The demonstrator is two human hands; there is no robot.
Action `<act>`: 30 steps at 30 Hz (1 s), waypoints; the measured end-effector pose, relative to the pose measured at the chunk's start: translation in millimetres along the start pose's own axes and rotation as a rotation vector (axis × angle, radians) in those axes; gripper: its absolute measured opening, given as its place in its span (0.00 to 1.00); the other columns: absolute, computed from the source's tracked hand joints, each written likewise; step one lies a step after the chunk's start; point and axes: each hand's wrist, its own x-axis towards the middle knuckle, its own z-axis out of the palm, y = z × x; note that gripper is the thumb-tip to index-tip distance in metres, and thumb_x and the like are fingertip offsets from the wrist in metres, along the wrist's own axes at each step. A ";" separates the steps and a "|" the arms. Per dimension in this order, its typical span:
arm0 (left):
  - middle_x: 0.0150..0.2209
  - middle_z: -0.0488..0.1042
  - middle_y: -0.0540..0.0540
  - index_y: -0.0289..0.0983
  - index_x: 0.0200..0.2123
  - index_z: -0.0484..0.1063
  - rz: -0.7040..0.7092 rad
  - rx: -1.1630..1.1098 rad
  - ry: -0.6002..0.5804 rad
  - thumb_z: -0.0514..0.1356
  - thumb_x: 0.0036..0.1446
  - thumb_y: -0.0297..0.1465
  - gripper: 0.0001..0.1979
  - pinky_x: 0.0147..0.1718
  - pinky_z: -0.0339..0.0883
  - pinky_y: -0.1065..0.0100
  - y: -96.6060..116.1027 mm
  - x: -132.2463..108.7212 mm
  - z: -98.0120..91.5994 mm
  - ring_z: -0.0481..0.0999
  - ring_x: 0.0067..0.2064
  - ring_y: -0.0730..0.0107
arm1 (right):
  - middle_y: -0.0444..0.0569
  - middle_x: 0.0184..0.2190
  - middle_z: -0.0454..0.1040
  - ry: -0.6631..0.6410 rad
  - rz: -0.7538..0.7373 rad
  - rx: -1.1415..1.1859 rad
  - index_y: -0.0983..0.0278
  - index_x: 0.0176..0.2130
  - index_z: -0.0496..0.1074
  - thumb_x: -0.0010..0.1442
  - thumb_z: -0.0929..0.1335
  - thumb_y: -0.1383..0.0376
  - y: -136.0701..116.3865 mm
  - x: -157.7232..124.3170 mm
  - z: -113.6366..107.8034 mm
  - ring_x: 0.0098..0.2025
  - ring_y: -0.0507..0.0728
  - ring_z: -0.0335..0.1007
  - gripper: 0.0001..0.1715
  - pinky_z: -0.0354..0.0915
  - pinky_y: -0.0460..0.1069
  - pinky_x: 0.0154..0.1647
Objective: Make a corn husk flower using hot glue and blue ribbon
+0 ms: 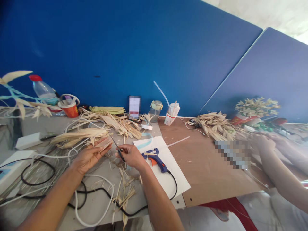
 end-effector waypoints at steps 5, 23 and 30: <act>0.42 0.79 0.38 0.31 0.43 0.75 0.004 0.058 -0.103 0.58 0.45 0.12 0.20 0.45 0.74 0.63 -3.2 -2.1 0.5 0.79 0.43 0.59 | 0.40 0.24 0.67 0.141 -0.097 0.209 0.63 0.40 0.70 0.42 0.73 0.60 -5.8 2.5 -1.3 0.26 0.48 0.61 0.23 0.58 0.44 0.27; 0.18 0.64 0.57 0.33 0.28 0.72 0.014 0.179 -0.138 0.70 0.40 0.23 0.11 0.14 0.54 0.81 -11.0 1.3 -2.9 0.57 0.16 0.86 | 0.41 0.25 0.66 0.405 -0.239 -0.057 0.66 0.45 0.67 0.46 0.66 0.66 7.6 11.1 16.4 0.24 0.50 0.60 0.23 0.59 0.45 0.26; 0.19 0.60 0.57 0.33 0.32 0.72 0.052 0.161 -0.182 0.67 0.49 0.35 0.11 0.15 0.53 0.80 -8.3 2.7 -5.6 0.54 0.16 0.86 | 0.44 0.28 0.66 0.630 -0.319 0.039 0.65 0.45 0.65 0.50 0.65 0.62 0.4 9.6 23.5 0.28 0.51 0.62 0.21 0.62 0.46 0.30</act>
